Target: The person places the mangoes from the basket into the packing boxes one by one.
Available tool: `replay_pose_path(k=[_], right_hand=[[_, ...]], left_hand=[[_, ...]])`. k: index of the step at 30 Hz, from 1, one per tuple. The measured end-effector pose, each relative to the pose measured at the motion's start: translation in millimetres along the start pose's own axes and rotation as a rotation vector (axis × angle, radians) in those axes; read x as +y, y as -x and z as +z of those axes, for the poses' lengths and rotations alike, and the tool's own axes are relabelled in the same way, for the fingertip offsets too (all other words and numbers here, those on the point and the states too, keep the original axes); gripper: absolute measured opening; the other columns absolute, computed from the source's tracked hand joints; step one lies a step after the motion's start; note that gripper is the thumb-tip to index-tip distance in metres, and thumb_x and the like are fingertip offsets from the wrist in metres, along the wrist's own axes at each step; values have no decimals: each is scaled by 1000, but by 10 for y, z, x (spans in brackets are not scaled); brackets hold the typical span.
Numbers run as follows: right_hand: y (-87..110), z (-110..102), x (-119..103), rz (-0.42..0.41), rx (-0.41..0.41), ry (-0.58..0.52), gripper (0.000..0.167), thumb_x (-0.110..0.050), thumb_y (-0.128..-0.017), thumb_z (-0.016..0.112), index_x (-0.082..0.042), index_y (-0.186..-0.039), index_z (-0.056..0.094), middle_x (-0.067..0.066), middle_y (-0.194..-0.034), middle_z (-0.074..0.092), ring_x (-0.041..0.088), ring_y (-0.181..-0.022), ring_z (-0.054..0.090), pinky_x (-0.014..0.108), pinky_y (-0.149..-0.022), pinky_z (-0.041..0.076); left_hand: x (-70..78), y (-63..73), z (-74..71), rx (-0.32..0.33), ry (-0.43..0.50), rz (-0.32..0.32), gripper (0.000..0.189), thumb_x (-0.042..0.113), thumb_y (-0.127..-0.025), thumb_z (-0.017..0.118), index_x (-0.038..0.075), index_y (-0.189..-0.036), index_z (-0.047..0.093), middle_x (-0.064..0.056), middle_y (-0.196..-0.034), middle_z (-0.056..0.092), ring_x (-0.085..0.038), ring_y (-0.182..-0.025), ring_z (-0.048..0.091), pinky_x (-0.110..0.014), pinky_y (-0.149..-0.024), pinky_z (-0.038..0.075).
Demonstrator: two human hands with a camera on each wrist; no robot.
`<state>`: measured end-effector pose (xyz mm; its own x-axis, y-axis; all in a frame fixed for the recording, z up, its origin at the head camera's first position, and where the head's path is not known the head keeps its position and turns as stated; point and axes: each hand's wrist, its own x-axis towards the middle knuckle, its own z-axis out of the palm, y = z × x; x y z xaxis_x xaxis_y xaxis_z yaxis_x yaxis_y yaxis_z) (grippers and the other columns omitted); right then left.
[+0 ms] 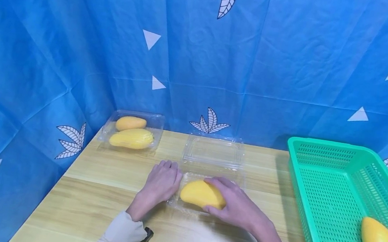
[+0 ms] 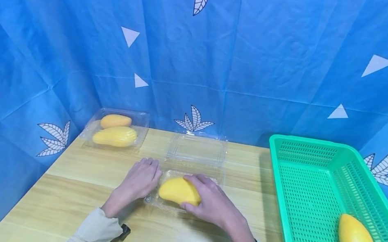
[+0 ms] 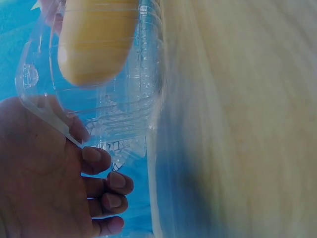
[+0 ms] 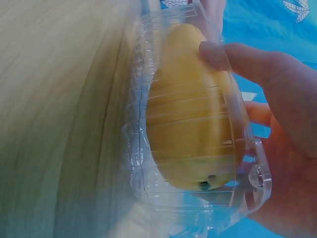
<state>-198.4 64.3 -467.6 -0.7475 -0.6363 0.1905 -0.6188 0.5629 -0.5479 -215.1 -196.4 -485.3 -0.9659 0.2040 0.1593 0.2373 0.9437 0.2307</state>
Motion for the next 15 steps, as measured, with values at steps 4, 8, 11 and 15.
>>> replay_pose_path(k=[4,8,11,15], right_hand=[[5,14,13,-5,-6,-9,71,-43,-87,80,-13,-146,54,8,-137,61,21,-110,61,42,-84,54],[9,21,26,-17,-21,-26,71,-48,-90,76,-11,-146,53,8,-137,62,23,-112,62,47,-89,53],[8,29,29,-24,-35,-36,71,-49,-91,73,-9,-147,52,9,-138,61,23,-114,61,49,-92,52],[3,45,32,-18,-49,-42,71,-49,-93,71,-8,-148,51,9,-138,60,21,-110,61,45,-88,54]], left_hand=[[6,0,-8,2,1,1,30,20,-106,41,9,-79,47,-9,-80,51,-29,-80,50,-46,-78,45],[10,1,-9,-1,-2,1,30,20,-107,40,9,-79,47,-9,-80,50,-29,-79,50,-46,-78,45],[10,4,-5,-2,-3,0,30,20,-107,40,9,-80,47,-8,-80,51,-29,-80,50,-46,-78,45],[10,6,1,6,-4,2,30,20,-106,41,9,-79,47,-9,-80,51,-29,-80,50,-46,-78,45]])
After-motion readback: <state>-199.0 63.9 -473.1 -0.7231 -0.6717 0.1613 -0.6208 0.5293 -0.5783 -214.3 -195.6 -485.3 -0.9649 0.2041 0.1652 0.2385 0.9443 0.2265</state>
